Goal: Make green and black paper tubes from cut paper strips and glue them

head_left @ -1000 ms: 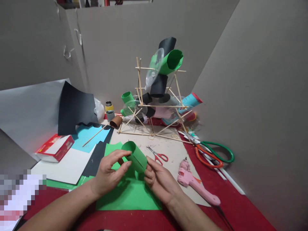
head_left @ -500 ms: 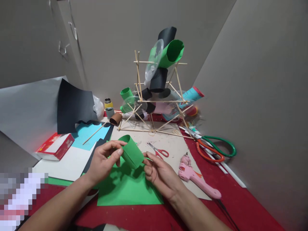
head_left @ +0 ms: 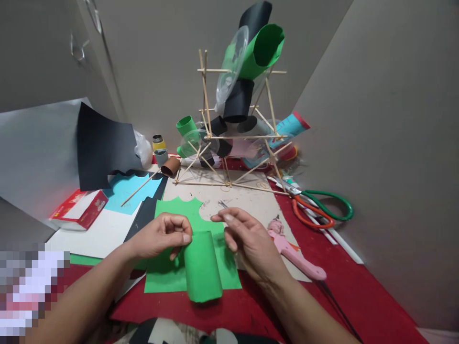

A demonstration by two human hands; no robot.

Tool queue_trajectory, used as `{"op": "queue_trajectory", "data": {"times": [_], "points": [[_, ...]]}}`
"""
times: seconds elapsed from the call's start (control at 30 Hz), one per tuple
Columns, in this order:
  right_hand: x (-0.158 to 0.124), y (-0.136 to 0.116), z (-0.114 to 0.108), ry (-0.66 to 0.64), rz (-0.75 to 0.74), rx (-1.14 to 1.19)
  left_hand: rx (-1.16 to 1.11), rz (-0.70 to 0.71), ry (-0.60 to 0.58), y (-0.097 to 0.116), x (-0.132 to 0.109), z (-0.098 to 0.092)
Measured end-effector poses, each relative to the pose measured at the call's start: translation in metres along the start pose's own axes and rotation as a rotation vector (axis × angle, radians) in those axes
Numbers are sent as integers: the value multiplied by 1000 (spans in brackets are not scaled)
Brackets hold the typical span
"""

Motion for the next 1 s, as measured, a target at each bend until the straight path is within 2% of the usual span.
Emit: {"op": "queue_trajectory", "data": {"times": [0.13, 0.3, 0.57, 0.73, 0.87, 1.0], "points": [[-8, 9, 11, -254, 149, -108, 87, -2, -11, 3, -2, 6], [-13, 12, 11, -354, 223, -181, 289, 26, -12, 10, -7, 15], [-26, 9, 13, -393, 292, -221, 474, 86, -20, 13, -13, 24], [-36, 9, 11, -341, 278, -192, 486, 48, -61, 7, -15, 29], [-37, 6, 11, -279, 247, -236, 524, 50, -30, 6, -14, 33], [-38, 2, 14, -283, 300, -237, 475, 19, 9, 4, -11, 37]]}}
Point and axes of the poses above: each hand's wrist, its own x-axis towards the middle knuckle, its own z-axis out of the palm, y = z × x, the point moved 5 cm from there along x, towards the middle knuckle, and after that the axes turned 5 degrees about -z, right-handed, at the moved point
